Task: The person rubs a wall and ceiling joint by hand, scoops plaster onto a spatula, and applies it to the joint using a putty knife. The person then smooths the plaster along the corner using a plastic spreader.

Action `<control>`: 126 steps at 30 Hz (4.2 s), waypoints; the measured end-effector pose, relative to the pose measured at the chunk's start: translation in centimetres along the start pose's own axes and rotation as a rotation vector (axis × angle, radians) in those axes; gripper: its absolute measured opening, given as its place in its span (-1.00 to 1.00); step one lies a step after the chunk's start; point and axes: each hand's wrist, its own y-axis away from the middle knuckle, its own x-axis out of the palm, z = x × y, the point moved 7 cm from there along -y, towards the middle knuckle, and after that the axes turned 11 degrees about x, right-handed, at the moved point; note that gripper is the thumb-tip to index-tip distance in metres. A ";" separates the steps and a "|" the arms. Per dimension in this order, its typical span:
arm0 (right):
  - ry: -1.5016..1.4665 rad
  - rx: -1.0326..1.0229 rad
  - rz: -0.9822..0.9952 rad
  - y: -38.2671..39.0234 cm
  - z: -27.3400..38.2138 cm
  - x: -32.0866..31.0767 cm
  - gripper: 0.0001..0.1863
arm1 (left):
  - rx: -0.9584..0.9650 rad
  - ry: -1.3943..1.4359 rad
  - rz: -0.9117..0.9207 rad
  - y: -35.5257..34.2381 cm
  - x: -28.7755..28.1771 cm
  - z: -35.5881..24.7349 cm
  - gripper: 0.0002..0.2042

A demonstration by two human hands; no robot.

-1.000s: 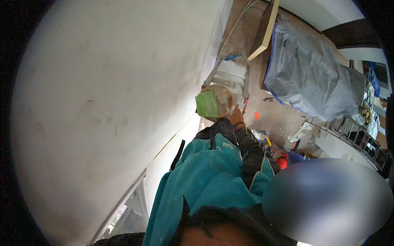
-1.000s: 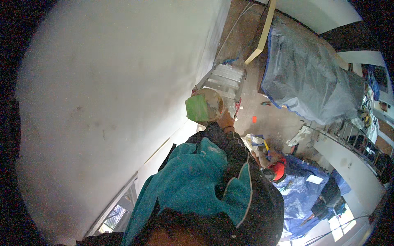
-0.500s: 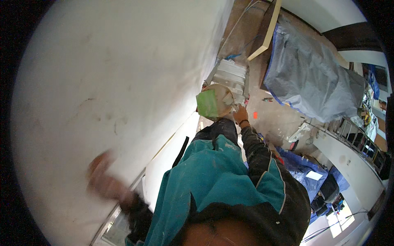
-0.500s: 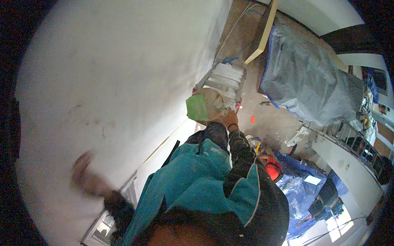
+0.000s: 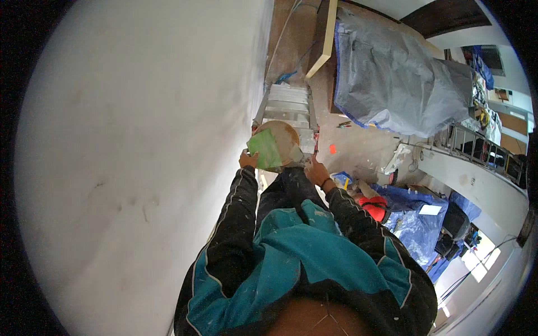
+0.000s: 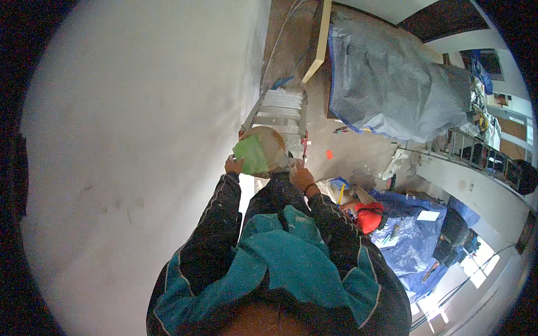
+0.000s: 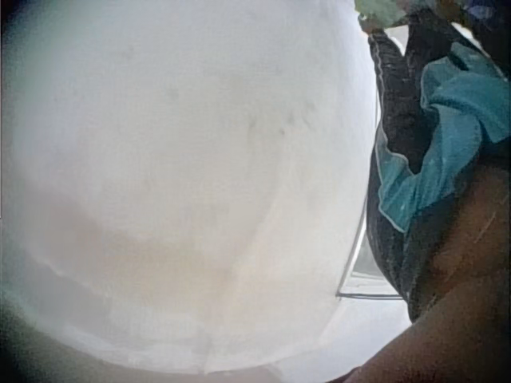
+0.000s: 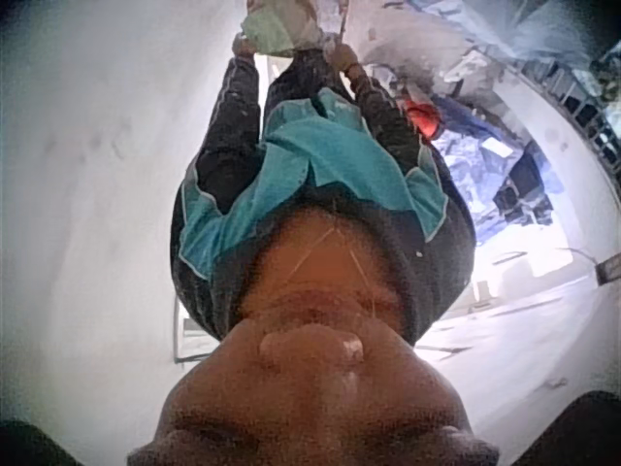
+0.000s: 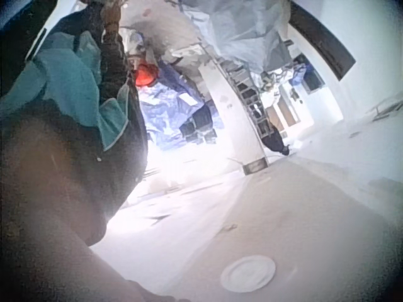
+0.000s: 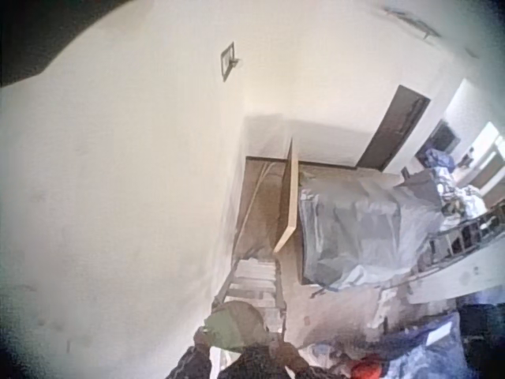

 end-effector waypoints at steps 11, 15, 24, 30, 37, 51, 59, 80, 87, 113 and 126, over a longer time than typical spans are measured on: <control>-0.318 -0.227 -0.203 2.1 5.1 -4.2 -0.66 | 0.207 0.742 0.122 9.1 -3.1 -7.4 -0.55; 0.060 -0.375 -0.538 1.7 10.1 -7.9 -0.73 | 0.376 0.452 0.232 11.5 -2.8 -7.4 -0.50; -0.410 -0.165 -0.253 3.2 6.4 -4.9 -0.71 | 0.104 0.828 0.047 10.7 -5.7 -9.5 -0.60; -0.446 -0.054 -0.343 1.2 5.9 -7.6 -0.75 | 0.335 0.391 0.151 11.8 -5.4 -9.6 -0.57; -0.664 -0.211 -0.416 3.2 8.1 -11.1 -0.59 | 0.049 1.003 0.256 9.4 -5.9 -6.4 -0.47; -0.341 -0.276 -0.327 4.7 6.6 -9.9 -0.38 | 0.163 1.056 0.348 9.6 -6.8 -5.4 -0.51; -0.269 -0.069 -0.337 1.8 1.4 -2.9 -0.72 | 0.099 0.750 0.099 9.6 -10.7 -3.9 -0.62; -0.077 -0.058 0.017 -18.2 5.5 6.6 -0.54 | 0.398 0.345 0.059 14.4 -10.8 -3.4 -0.70; -0.461 -0.338 -0.240 -16.5 2.7 3.5 -0.61 | 0.445 0.576 0.191 12.3 -11.5 -9.1 -0.70; -1.164 -0.097 0.064 -4.0 0.1 2.4 -0.76 | 0.709 0.156 0.322 10.4 -5.9 -12.2 -0.68; -0.256 0.035 0.003 -13.1 3.3 2.5 -0.61 | 0.600 -0.046 -0.193 13.2 -13.3 -11.0 -0.20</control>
